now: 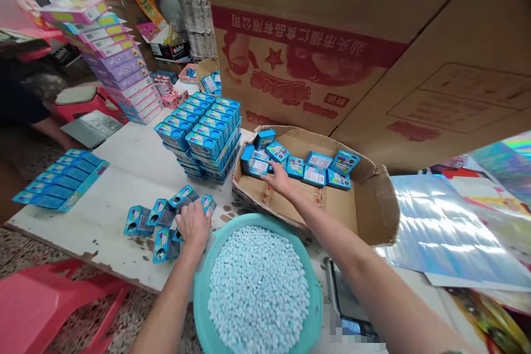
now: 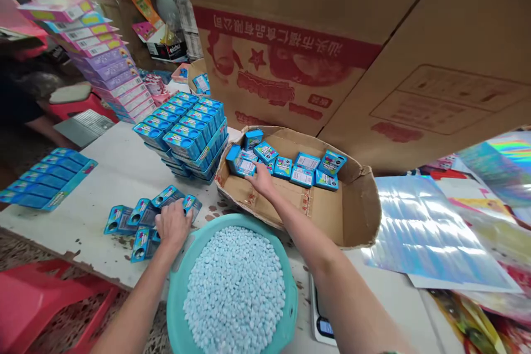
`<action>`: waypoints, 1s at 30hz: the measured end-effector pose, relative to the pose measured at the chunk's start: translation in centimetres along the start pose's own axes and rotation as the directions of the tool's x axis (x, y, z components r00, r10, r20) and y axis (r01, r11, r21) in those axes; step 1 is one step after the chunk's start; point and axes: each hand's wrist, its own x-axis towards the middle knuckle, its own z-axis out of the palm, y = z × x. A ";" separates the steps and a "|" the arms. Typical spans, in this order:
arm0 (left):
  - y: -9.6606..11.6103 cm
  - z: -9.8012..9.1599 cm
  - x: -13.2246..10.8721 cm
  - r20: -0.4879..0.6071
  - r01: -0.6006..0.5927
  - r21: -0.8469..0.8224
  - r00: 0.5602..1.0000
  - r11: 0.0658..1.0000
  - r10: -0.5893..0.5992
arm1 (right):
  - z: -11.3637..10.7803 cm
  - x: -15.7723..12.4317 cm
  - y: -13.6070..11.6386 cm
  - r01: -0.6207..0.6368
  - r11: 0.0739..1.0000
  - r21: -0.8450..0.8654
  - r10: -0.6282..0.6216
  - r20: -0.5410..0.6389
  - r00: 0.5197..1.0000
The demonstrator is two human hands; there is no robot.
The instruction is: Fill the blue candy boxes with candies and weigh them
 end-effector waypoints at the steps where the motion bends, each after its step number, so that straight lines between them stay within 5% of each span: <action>1: -0.1 0.4 0.0 -0.009 -0.016 0.024 1.000 1.000 0.017 | 1.3 1.4 -0.2 0.017 1.000 -0.011 -0.017 0.010 1.000; 5: -0.3 0.0 -1.4 -0.127 -0.067 -0.057 0.990 0.996 0.060 | 5.2 5.3 -1.9 0.068 0.997 -0.042 -0.066 0.040 0.997; 9: 0.3 -0.2 -5.4 -0.219 -0.226 -0.338 0.963 0.914 0.157 | 6.9 6.8 -2.5 0.074 0.996 -0.042 -0.070 0.092 0.993; 12: 1.1 1.3 -9.7 -0.108 -0.317 -0.475 0.947 0.821 0.303 | 6.7 6.5 -2.2 0.036 0.998 -0.050 -0.031 0.091 0.995; 16: 1.7 3.7 -13.9 0.097 -0.163 -0.514 0.964 0.842 0.246 | 3.0 3.8 -2.4 -0.110 0.980 0.166 0.115 -0.024 0.993; 20: 2.8 2.4 -13.9 0.109 -0.017 -0.665 0.987 0.747 0.119 | -3.4 -3.8 -4.5 -0.307 0.669 0.677 0.281 0.151 0.948; 24: 6.2 -3.0 -11.6 0.088 -0.004 -0.903 0.977 0.430 0.196 | -6.3 -14.1 -7.3 -0.438 0.263 0.859 0.272 0.369 0.888; 27: 9.0 -6.3 -10.4 0.127 0.017 -0.965 0.903 0.263 0.411 | -6.0 -20.3 -8.4 -0.507 0.054 0.860 0.281 0.474 0.834; 30: 9.8 -7.3 -10.7 0.260 0.138 -0.956 0.807 0.261 0.529 | -5.7 -24.2 -8.2 -0.548 -0.097 0.831 0.295 0.550 0.782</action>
